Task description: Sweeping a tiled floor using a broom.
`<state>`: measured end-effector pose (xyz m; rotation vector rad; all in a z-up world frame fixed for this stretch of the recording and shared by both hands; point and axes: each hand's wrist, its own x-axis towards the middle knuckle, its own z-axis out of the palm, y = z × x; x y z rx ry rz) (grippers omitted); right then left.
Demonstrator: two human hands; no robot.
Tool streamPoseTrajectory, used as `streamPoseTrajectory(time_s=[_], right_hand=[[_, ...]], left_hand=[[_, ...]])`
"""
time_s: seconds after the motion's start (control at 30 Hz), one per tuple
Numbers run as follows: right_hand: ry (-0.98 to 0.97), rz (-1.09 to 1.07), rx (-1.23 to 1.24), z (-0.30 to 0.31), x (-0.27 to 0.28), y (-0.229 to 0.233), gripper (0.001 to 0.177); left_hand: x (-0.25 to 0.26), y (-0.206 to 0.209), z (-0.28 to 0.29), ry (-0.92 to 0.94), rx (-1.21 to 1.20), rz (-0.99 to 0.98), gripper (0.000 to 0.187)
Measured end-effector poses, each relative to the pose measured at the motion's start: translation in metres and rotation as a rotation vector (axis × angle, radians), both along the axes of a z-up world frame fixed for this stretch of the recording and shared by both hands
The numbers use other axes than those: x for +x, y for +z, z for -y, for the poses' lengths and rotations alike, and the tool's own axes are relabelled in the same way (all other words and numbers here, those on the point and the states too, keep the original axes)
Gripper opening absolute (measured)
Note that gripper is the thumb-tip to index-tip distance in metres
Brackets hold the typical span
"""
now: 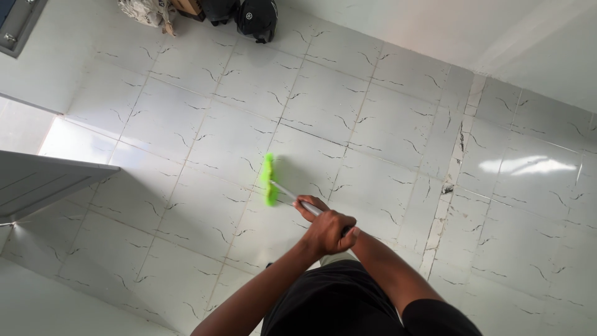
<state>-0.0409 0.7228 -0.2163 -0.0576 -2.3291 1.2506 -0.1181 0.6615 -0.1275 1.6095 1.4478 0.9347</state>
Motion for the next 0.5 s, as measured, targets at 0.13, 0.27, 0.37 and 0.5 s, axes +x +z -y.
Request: streamPoseTrajectory(time_s=[0.13,0.27,0.37,0.5], right_hand=[[0.065,0.164,-0.107,-0.014,-0.03,0.027,0.045],[-0.057,0.551,-0.778,-0.038,-0.03,0.022,0.036],[-0.013,0.548,-0.569,-0.068,-0.02,0.013,0.034],[-0.036,0.914,-0.284,-0.11,0.009,-0.044,0.026]], left_hand=[[-0.01,0.018,-0.025,0.03,-0.104,-0.041,0.053],[-0.016,0.044,-0.04,0.069,0.005,0.021,0.064],[-0.018,0.06,-0.051,0.085,0.091,0.112,0.073],[-0.019,0.038,-0.052,0.151,0.177,0.268,0.082]])
